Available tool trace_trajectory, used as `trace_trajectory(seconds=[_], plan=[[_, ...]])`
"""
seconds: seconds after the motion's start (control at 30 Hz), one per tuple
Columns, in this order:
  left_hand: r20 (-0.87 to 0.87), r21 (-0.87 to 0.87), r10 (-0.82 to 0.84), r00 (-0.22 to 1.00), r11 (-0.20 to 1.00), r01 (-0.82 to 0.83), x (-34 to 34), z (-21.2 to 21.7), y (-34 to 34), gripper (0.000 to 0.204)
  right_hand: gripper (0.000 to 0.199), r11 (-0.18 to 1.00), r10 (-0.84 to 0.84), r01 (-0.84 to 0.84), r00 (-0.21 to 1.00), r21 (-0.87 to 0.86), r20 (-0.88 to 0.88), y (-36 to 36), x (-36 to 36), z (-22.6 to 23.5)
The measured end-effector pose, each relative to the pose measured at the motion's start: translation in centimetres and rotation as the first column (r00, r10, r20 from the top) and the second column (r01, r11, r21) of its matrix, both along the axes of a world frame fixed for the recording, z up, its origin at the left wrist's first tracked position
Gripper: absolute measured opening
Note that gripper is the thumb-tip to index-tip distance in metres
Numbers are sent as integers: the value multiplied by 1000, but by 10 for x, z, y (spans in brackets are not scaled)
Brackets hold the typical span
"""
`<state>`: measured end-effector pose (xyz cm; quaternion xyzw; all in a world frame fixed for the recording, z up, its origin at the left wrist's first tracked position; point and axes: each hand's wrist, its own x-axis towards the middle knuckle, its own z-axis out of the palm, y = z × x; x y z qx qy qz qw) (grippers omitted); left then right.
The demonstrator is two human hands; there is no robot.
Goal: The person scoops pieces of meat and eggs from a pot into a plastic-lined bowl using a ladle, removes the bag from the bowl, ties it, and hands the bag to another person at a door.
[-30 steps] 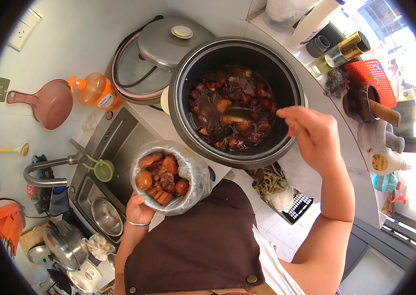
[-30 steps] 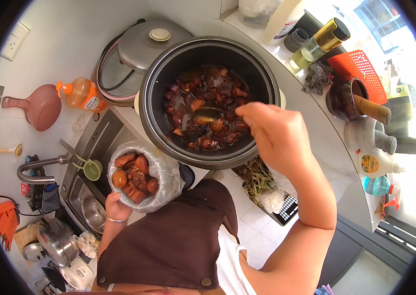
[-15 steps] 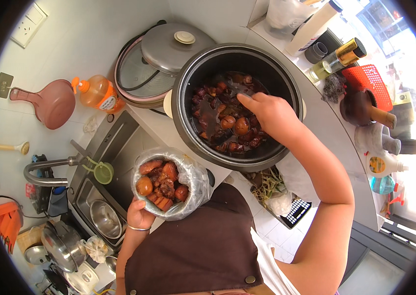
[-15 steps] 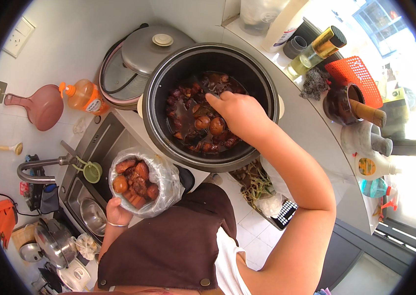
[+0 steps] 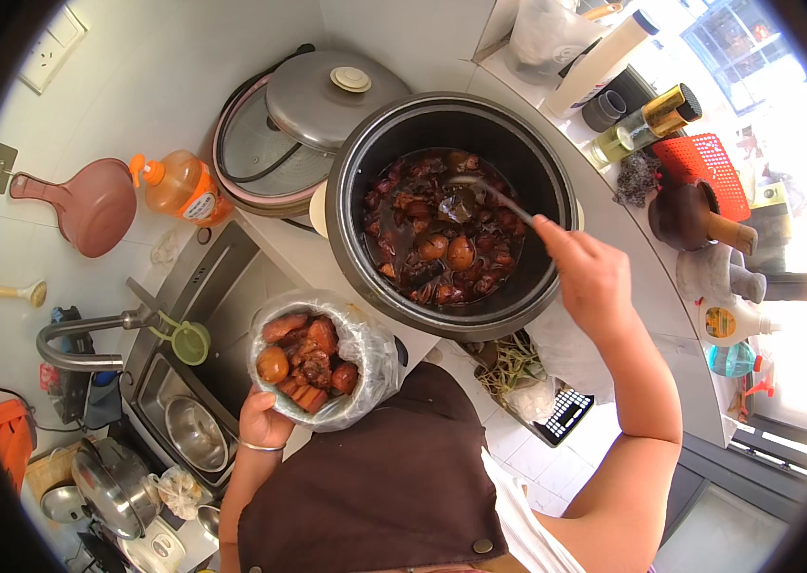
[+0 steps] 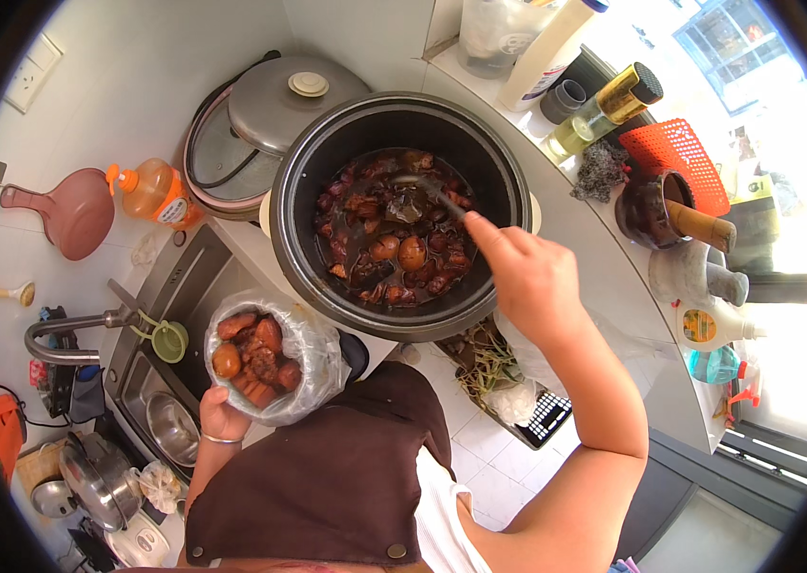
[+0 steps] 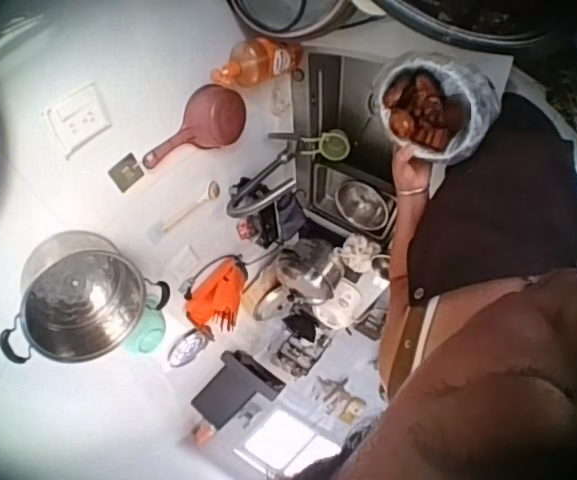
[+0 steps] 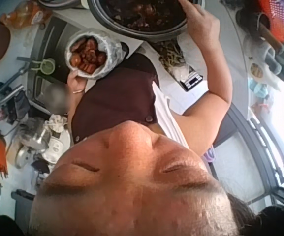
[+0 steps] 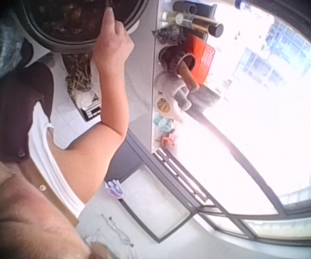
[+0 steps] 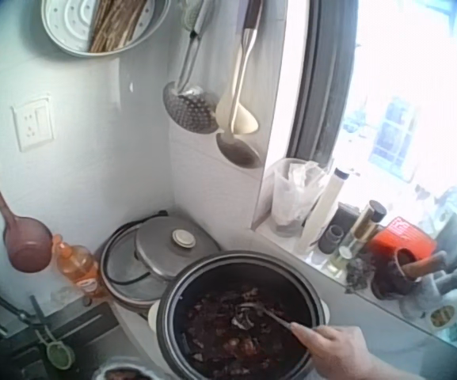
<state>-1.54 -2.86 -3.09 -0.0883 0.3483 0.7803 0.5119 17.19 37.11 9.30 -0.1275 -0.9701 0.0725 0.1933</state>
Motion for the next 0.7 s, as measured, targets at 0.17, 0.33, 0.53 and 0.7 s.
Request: trace_trajectory(seconds=[0.17,0.33,0.53,0.7], plan=[[-9,7,-32,999,999,32,1,1,-2,84,33,989,-150,150,987,1,-52,2,9,19],[-18,-10,-17,1000,1000,17,2,2,-1,82,32,987,-122,117,992,113,43,-4,16,26],[2,-22,-23,1000,999,23,1,5,2,82,41,969,-121,101,989,224,81,-1,7,10],[7,-14,-26,1000,1000,26,0,1,0,81,43,997,-2,7,998,83,-58,-12,-9,14]])
